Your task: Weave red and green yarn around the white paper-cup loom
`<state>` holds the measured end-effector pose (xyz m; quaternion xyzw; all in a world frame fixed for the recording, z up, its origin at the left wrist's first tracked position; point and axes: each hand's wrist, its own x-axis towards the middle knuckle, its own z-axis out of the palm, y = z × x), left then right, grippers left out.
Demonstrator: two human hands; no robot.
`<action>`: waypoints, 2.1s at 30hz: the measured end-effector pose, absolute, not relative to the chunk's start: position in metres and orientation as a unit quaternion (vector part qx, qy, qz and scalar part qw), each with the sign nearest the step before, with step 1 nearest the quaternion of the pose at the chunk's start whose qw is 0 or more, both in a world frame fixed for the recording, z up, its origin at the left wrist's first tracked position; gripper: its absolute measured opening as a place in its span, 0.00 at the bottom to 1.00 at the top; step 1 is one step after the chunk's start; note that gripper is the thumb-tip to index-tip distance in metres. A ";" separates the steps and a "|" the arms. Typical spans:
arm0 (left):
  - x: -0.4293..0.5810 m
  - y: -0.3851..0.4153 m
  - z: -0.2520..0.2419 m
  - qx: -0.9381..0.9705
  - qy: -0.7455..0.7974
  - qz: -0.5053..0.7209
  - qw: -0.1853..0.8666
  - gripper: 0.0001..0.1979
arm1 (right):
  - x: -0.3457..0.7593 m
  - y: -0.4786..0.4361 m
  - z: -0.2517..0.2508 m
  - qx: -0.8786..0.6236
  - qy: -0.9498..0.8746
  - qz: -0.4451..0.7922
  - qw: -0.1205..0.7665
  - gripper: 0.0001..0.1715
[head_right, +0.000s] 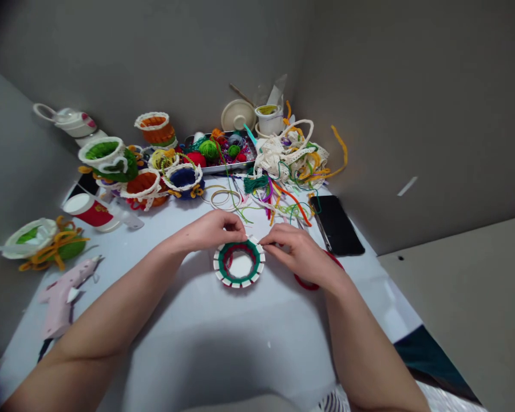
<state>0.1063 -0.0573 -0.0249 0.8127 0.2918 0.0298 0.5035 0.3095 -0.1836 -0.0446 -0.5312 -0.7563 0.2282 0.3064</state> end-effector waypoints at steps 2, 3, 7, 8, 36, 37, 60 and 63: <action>0.106 -0.056 -0.024 0.813 0.299 0.027 0.499 0.12 | 0.312 -0.185 -0.041 -0.529 -0.756 0.215 0.318 0.09; 0.106 -0.057 -0.023 0.813 0.302 0.026 0.497 0.12 | 0.312 -0.186 -0.040 -0.529 -0.756 0.210 0.324 0.09; 0.107 -0.059 -0.023 0.815 0.305 0.028 0.492 0.11 | 0.306 -0.187 -0.038 -0.524 -0.753 0.197 0.345 0.07; 0.107 -0.060 -0.023 0.815 0.305 0.030 0.491 0.11 | 0.304 -0.187 -0.038 -0.521 -0.755 0.195 0.348 0.06; 0.104 -0.058 -0.011 0.819 0.253 0.015 0.515 0.14 | 0.290 -0.179 -0.052 -0.522 -0.756 0.267 0.290 0.07; 0.106 -0.059 -0.014 0.818 0.243 0.017 0.521 0.14 | 0.290 -0.179 -0.053 -0.524 -0.755 0.266 0.291 0.07; 0.108 -0.056 -0.025 0.799 0.316 0.042 0.510 0.11 | 0.289 -0.187 -0.035 -0.521 -0.738 0.192 0.384 0.06; 0.108 -0.055 -0.026 0.799 0.314 0.042 0.510 0.11 | 0.288 -0.187 -0.036 -0.521 -0.736 0.192 0.387 0.06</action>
